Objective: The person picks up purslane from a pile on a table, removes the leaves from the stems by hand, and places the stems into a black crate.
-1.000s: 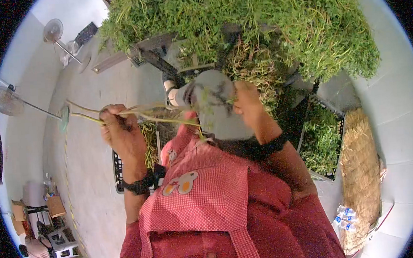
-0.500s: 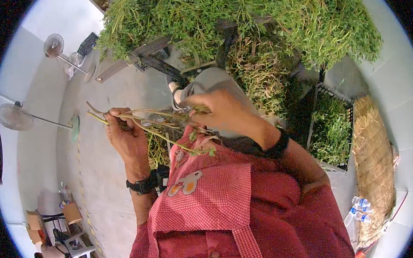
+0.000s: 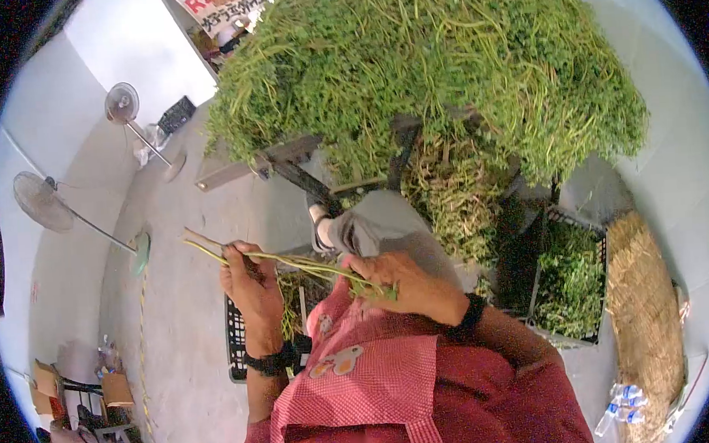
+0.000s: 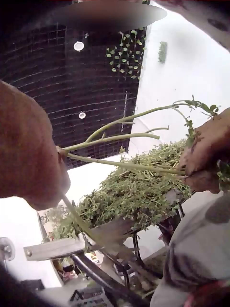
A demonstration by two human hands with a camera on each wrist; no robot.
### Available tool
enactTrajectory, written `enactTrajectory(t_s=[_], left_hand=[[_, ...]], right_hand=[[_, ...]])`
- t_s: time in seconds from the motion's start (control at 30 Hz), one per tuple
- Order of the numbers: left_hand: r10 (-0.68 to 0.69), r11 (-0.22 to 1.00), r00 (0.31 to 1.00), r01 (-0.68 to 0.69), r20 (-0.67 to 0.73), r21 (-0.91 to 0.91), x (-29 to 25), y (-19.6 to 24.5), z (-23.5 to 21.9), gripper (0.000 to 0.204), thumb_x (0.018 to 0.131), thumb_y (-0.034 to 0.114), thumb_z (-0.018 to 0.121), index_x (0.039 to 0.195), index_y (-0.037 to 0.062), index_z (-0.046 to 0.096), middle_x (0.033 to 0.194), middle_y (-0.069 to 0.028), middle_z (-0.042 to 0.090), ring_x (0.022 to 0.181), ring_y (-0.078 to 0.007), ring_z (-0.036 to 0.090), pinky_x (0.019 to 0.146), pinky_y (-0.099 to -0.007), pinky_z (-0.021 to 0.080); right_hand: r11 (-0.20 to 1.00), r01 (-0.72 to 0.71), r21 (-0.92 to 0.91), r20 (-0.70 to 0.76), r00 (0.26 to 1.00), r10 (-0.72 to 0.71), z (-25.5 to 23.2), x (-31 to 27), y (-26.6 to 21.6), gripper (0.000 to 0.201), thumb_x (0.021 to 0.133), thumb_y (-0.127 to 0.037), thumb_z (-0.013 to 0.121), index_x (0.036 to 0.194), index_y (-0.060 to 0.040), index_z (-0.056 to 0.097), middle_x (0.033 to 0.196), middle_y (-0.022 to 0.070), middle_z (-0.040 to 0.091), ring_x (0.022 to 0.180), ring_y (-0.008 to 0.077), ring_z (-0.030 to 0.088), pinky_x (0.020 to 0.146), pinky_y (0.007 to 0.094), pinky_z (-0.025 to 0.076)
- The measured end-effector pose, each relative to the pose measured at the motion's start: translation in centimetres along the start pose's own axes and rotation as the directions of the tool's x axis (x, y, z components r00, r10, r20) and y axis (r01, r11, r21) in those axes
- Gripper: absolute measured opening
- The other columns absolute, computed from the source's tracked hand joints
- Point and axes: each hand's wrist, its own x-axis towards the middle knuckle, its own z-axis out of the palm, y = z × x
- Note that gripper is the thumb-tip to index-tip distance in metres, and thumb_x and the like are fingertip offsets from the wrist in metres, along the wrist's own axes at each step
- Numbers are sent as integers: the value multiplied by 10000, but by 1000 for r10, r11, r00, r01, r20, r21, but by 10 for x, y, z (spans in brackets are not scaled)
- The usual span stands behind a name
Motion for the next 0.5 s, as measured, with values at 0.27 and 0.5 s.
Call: enactTrajectory(t_s=[0.27, 0.5], left_hand=[[140, 977, 990, -138, -2, 161, -29, -10, 18, 266, 944, 284, 448, 758, 96, 478, 617, 49, 402, 501, -21, 327, 438, -176, 256], [282, 956, 954, -270, -102, 114, 7, 32, -11, 194, 936, 216, 452, 808, 71, 465, 723, -7, 465, 562, -53, 351, 476, -175, 292]], right_hand=[[952, -65, 298, -363, 915, 176, 31, 5, 62, 260, 867, -340, 535, 905, -84, 518, 680, 39, 523, 589, 186, 527, 502, 306, 418], [167, -203, 965, -4, 625, 781, -57, -11, 62, 344, 869, -476, 521, 776, -146, 487, 693, -11, 460, 535, 91, 448, 431, 226, 330]])
